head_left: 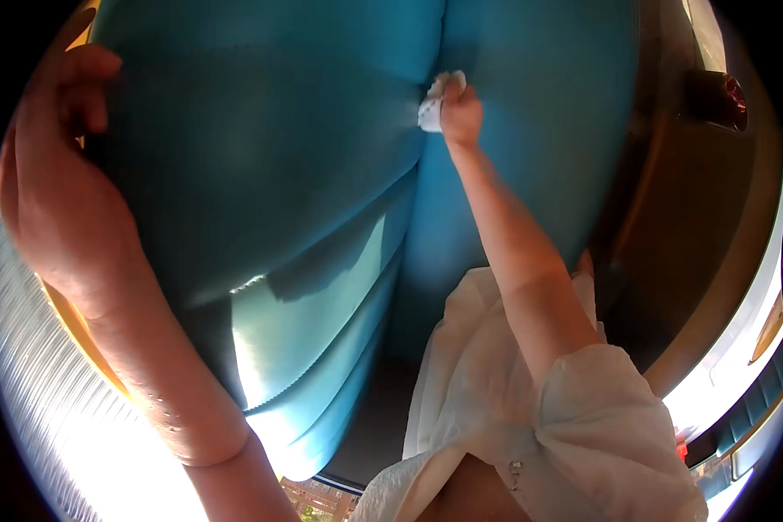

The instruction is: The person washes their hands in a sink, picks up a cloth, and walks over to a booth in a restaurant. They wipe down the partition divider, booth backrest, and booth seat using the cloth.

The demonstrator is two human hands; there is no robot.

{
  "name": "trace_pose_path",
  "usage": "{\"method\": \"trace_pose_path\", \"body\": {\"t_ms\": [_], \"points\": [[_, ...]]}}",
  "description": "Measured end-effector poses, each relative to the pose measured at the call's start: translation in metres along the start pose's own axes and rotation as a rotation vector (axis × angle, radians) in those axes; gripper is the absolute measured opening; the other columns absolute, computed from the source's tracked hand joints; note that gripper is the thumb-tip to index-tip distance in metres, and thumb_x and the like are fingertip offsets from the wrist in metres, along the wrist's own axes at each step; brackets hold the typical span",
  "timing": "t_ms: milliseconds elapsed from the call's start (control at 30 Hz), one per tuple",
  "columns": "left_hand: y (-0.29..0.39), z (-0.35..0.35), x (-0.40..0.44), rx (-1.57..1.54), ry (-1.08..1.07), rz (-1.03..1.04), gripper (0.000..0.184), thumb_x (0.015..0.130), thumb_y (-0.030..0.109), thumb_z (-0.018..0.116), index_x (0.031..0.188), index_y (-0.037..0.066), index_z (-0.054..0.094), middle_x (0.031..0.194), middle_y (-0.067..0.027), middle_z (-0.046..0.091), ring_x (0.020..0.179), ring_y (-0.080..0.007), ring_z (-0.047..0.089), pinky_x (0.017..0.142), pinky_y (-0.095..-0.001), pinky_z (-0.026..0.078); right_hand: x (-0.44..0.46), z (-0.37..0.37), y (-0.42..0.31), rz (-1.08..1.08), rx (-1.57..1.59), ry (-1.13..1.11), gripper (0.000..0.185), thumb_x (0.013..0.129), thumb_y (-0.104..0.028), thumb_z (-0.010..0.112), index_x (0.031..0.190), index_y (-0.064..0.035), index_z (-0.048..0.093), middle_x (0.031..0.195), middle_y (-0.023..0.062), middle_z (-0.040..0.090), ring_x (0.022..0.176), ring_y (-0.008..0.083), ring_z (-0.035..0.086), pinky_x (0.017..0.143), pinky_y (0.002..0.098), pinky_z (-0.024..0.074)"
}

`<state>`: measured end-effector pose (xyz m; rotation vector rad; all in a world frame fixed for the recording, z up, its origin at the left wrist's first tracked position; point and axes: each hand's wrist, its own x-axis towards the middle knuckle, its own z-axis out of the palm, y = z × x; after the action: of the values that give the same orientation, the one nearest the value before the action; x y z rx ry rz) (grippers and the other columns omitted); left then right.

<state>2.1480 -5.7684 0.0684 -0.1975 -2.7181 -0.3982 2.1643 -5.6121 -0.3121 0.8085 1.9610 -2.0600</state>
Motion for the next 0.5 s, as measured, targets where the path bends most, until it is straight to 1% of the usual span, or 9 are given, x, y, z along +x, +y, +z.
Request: {"method": "trace_pose_path", "body": {"t_ms": [67,100,133,200,267,300,400,433,500], "points": [[-0.007,0.003,0.005,-0.168,0.067,-0.11,0.034,0.089,0.018,0.037,0.083,0.005,0.068,0.066,-0.0002,0.056,0.063,-0.0071,0.046,0.063,-0.0204,0.032,0.01,0.03,0.02,-0.005,-0.188,0.13,0.033,0.089,-0.031,0.041,0.088,-0.0019,0.057,0.084,0.0182,0.063,0.075,0.0314,0.061,0.063,0.0379,0.0473],[-0.007,0.005,0.003,-0.164,0.061,-0.112,0.034,0.089,0.018,0.037,0.083,0.005,0.068,0.066,-0.0002,0.056,0.063,-0.0071,0.046,0.063,-0.0204,0.032,0.009,0.041,0.028,-0.026,-0.382,0.26,0.033,0.089,-0.029,0.041,0.087,-0.0006,0.056,0.082,0.018,0.063,0.07,0.0293,0.062,0.059,0.0361,0.0474],[-0.004,0.006,0.001,-0.132,0.109,-0.136,0.032,0.089,0.018,0.039,0.085,0.004,0.068,0.067,-0.0008,0.057,0.062,-0.0071,0.045,0.063,-0.0203,0.032,-0.002,0.041,0.027,-0.031,-0.382,0.253,0.033,0.089,-0.029,0.041,0.087,-0.0006,0.056,0.082,0.018,0.063,0.07,0.0293,0.062,0.059,0.0361,0.0474],[0.004,0.005,-0.002,-0.094,0.157,-0.163,0.03,0.088,0.017,0.041,0.086,0.003,0.068,0.068,-0.0014,0.058,0.061,-0.0071,0.044,0.062,-0.0201,0.032,-0.043,0.028,0.035,0.099,-0.101,0.109,0.031,0.088,-0.027,0.042,0.088,0.0011,0.056,0.079,0.0165,0.062,0.064,0.0263,0.059,0.057,0.0352,0.0459],[0.013,0.006,0.0,-0.276,0.036,-0.124,0.035,0.092,0.018,0.034,0.107,-0.003,0.059,0.084,-0.0026,0.06,0.064,-0.0067,0.038,0.064,-0.0185,0.031,-0.067,0.019,0.047,0.145,0.015,0.033,0.029,0.088,-0.024,0.043,0.088,0.0019,0.056,0.075,0.0138,0.061,0.06,0.0236,0.057,0.057,0.0339,0.0445],[0.015,0.009,0.002,-0.366,0.059,-0.182,0.034,0.093,0.021,0.037,0.105,-0.002,0.06,0.081,-0.0028,0.06,0.063,-0.0066,0.038,0.064,-0.019,0.031,-0.071,0.018,0.039,0.133,0.027,0.039,0.029,0.088,-0.024,0.043,0.088,0.0019,0.056,0.075,0.0138,0.061,0.06,0.0236,0.057,0.057,0.0339,0.0445],[0.014,0.013,0.003,-0.339,0.099,-0.146,0.033,0.093,0.022,0.04,0.103,-0.002,0.061,0.077,-0.003,0.06,0.062,-0.0067,0.037,0.063,-0.0195,0.031,-0.101,0.026,-0.022,0.036,0.195,0.044,0.027,0.088,-0.022,0.045,0.084,0.0026,0.056,0.068,0.0117,0.059,0.061,0.0213,0.057,0.058,0.0328,0.0439],[0.012,0.013,0.004,-0.452,0.128,-0.117,0.025,0.087,0.018,0.047,0.091,0.004,0.067,0.069,-0.0031,0.06,0.057,-0.0069,0.041,0.058,-0.0195,0.032,-0.124,0.022,-0.082,0.115,0.371,-0.064,0.026,0.091,-0.022,0.045,0.085,0.0005,0.057,0.07,0.0038,0.056,0.064,0.0106,0.049,0.061,0.026,0.041],[0.015,0.014,0.003,-0.436,0.128,-0.134,0.026,0.088,0.019,0.046,0.091,0.003,0.067,0.069,-0.0033,0.06,0.058,-0.0066,0.04,0.058,-0.0194,0.031,-0.148,0.023,-0.141,-0.116,0.271,-0.053,0.019,0.089,-0.018,0.049,0.084,-0.0012,0.055,0.067,0.0033,0.055,0.061,0.011,0.049,0.054,0.0271,0.0408]]}}
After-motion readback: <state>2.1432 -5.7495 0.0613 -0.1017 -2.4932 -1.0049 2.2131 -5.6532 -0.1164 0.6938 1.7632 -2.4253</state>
